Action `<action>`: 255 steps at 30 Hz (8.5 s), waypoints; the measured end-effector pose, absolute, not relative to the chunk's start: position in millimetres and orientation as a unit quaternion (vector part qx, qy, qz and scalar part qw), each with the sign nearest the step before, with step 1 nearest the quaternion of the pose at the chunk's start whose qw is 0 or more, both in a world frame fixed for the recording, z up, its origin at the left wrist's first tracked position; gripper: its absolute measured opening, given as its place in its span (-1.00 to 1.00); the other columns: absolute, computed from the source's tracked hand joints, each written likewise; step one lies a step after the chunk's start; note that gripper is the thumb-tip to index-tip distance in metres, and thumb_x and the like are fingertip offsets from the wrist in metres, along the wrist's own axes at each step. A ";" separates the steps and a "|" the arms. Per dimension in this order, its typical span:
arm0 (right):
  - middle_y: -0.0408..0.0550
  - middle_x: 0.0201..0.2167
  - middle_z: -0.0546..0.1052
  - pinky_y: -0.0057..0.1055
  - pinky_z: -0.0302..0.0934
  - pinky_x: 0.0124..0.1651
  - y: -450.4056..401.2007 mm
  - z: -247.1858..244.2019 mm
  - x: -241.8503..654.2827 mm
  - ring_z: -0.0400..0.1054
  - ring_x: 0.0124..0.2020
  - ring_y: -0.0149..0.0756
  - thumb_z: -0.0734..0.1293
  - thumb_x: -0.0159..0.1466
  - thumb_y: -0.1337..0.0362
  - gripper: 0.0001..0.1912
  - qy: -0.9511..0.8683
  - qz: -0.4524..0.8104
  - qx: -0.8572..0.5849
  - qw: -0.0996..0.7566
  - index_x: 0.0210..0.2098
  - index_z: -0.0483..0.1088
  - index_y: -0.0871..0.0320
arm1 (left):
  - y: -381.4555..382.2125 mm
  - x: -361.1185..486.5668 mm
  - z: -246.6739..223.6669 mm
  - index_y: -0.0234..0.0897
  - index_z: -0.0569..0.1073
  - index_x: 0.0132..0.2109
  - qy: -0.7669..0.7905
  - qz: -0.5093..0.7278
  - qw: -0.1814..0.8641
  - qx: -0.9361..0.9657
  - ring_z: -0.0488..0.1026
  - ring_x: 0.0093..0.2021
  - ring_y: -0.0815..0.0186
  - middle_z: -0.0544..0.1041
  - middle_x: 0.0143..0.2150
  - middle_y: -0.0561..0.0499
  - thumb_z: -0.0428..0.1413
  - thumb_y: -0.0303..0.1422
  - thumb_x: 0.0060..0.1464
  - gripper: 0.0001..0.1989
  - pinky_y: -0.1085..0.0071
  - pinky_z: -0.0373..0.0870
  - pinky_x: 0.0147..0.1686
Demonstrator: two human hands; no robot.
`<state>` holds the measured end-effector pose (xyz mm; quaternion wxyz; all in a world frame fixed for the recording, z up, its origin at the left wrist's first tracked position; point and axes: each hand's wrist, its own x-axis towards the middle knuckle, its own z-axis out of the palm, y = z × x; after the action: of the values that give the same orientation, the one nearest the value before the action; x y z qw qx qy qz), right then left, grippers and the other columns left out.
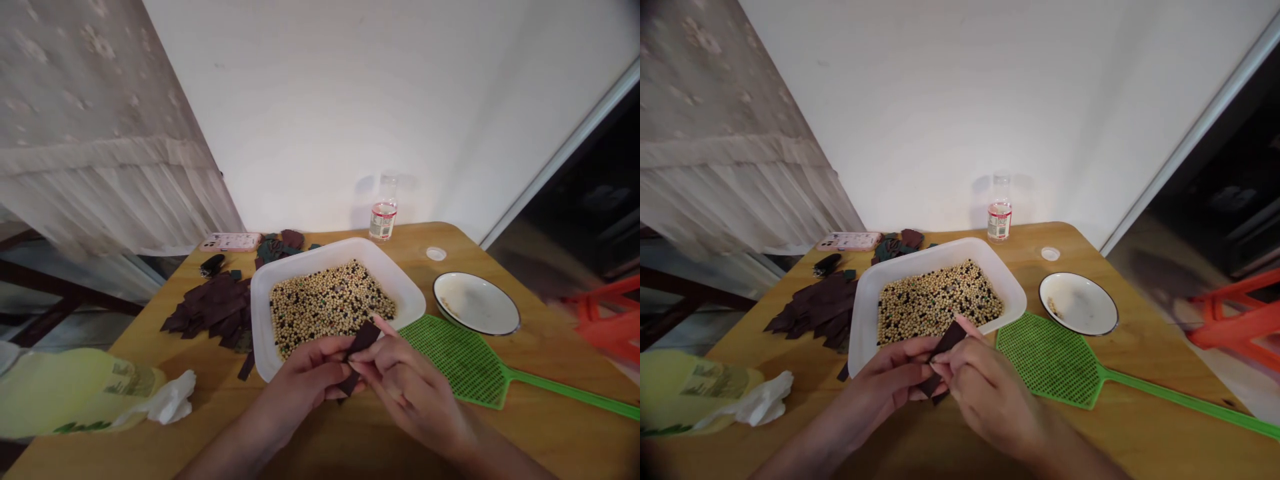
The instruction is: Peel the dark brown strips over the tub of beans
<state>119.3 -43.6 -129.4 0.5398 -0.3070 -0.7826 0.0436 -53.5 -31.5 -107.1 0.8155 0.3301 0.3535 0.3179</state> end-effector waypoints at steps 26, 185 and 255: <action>-0.24 -0.51 0.40 -0.19 0.36 0.11 -46.0 -130.7 117.9 0.44 -0.38 -0.44 0.26 0.19 0.59 -0.68 -0.792 0.099 -0.292 0.527 -0.52 0.15 0.10 | -31.8 -53.4 -103.2 -0.25 0.63 -0.25 0.383 0.286 0.807 0.346 0.45 -0.39 0.44 0.56 -0.38 0.06 0.31 -0.39 -0.21 -0.74 0.52 0.27 -0.32; -0.21 -0.45 0.42 -0.12 0.32 0.14 -43.1 -123.6 122.9 0.43 -0.44 -0.45 0.29 0.16 0.60 -0.64 -0.769 0.027 -0.328 0.548 -0.58 0.11 0.11 | -33.4 -50.4 -94.1 -0.17 0.62 -0.24 0.357 0.299 0.790 0.398 0.59 -0.24 0.25 0.66 -0.28 0.00 0.27 -0.22 -0.04 -0.80 0.37 0.41 -0.15; -0.21 -0.45 0.40 -0.11 0.32 0.13 -42.7 -125.2 122.2 0.43 -0.42 -0.45 0.28 0.17 0.60 -0.64 -0.768 0.026 -0.324 0.551 -0.57 0.11 0.11 | -32.6 -52.1 -98.6 -0.18 0.62 -0.26 0.355 0.291 0.793 0.401 0.60 -0.27 0.31 0.66 -0.33 0.02 0.28 -0.21 -0.03 -0.81 0.48 0.46 -0.24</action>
<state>122.2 -42.7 -125.2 0.5513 -0.3237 -0.7685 0.0259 -52.1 -32.6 -98.6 0.7925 0.4010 0.3554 0.2912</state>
